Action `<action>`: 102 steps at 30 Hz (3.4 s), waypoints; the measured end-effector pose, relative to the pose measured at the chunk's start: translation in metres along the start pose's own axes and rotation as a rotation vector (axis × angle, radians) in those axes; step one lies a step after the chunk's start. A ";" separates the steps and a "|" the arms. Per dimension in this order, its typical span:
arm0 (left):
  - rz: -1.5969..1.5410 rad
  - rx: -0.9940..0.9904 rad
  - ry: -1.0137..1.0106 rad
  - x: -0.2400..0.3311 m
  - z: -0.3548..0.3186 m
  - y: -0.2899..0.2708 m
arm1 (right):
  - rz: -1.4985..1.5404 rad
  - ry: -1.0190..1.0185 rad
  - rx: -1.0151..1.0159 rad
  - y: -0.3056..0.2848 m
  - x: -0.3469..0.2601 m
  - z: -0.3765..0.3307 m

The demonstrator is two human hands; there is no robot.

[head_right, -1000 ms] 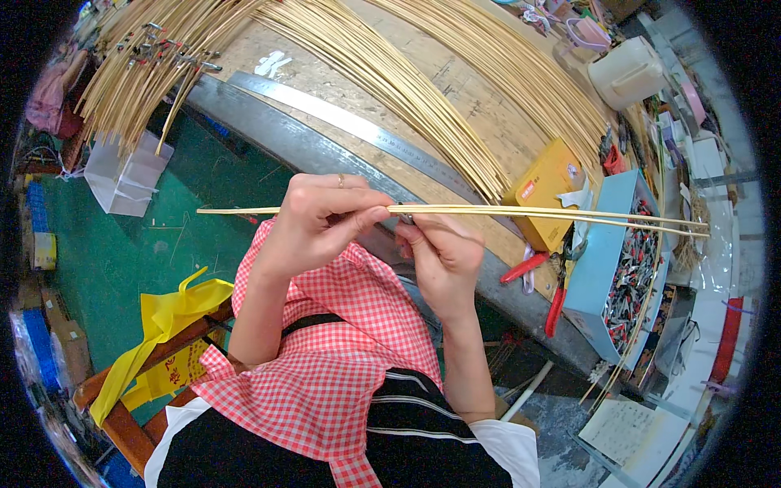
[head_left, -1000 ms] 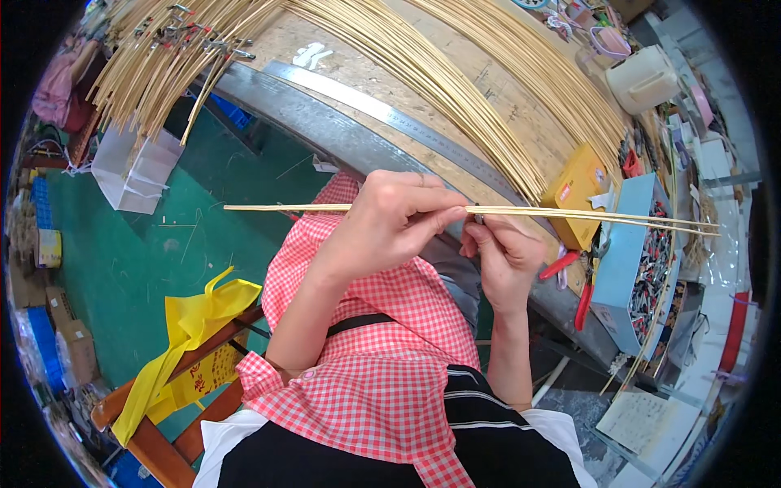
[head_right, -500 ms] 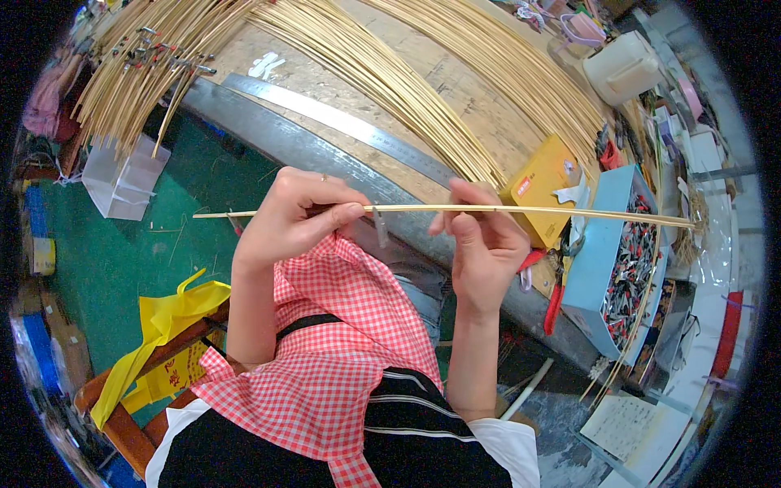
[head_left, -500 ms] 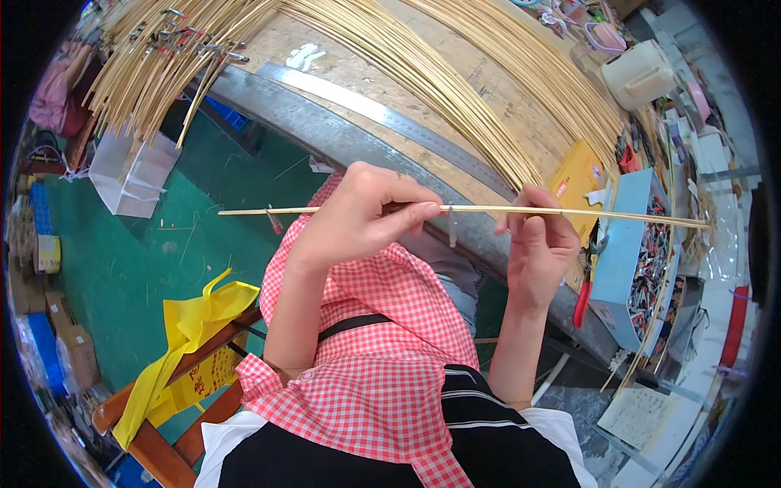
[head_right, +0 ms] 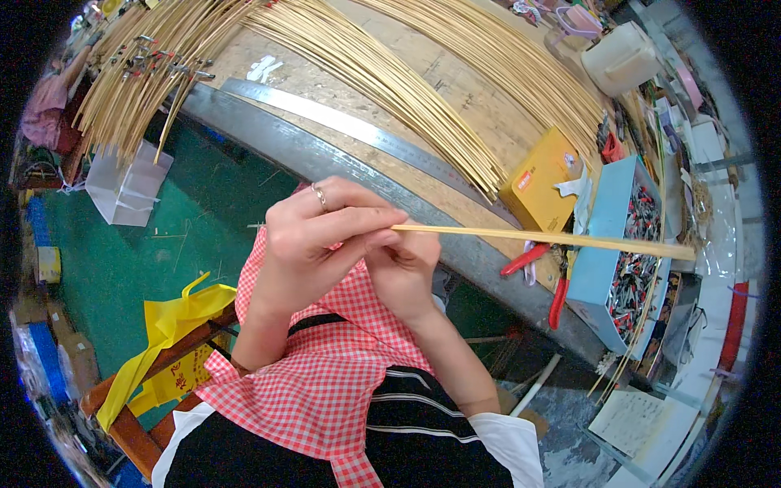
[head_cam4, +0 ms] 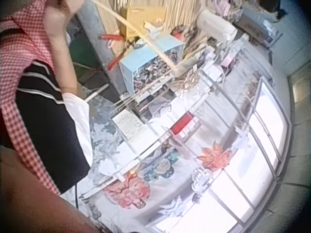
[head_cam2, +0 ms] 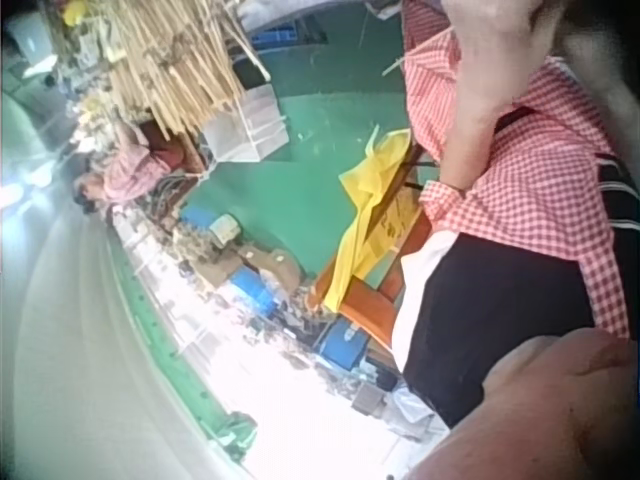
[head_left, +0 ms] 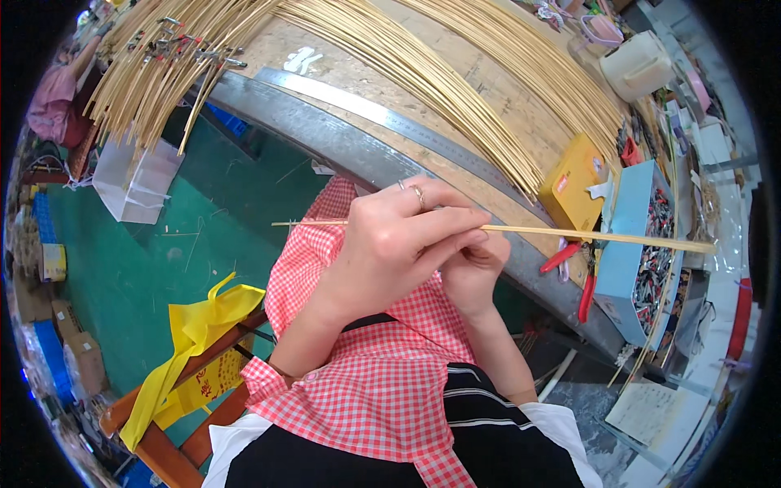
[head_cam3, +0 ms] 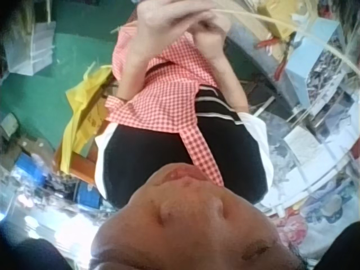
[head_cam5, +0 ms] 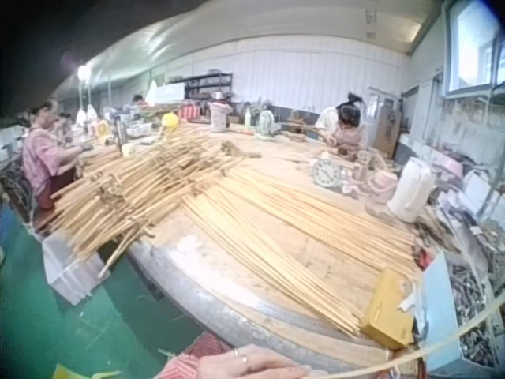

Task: The person sits at a workbench and repeatedly picks up thin bamboo sticks. They align two sticks together and secure them with a small metal clip, then place the assembled pair onto a growing pile on the table. The process is repeated continuously throughout the video.

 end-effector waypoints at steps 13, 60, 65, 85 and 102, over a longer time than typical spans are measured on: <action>0.048 -0.074 -0.082 -0.007 -0.006 0.000 | 0.131 0.087 0.155 -0.055 -0.056 0.017; -0.317 0.060 -0.395 -0.031 -0.010 -0.018 | -1.435 0.377 0.059 -0.411 -0.042 0.062; -0.307 0.067 -0.404 -0.026 -0.007 -0.020 | -1.405 0.463 0.111 -0.428 -0.030 0.066; -0.327 0.034 -0.433 -0.026 -0.007 -0.015 | -1.392 0.418 -0.054 -0.417 -0.030 0.079; -0.341 0.067 -0.434 -0.033 -0.008 -0.010 | -1.318 0.418 0.009 -0.454 -0.015 0.081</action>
Point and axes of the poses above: each hand's wrist, its own z-axis towards the middle knuckle, its own y-axis out of the palm, x = y × z, the point moved 2 cm from there along z, towards the middle knuckle, and after that the axes turned 8 degrees about y, right-handed, at the moved point
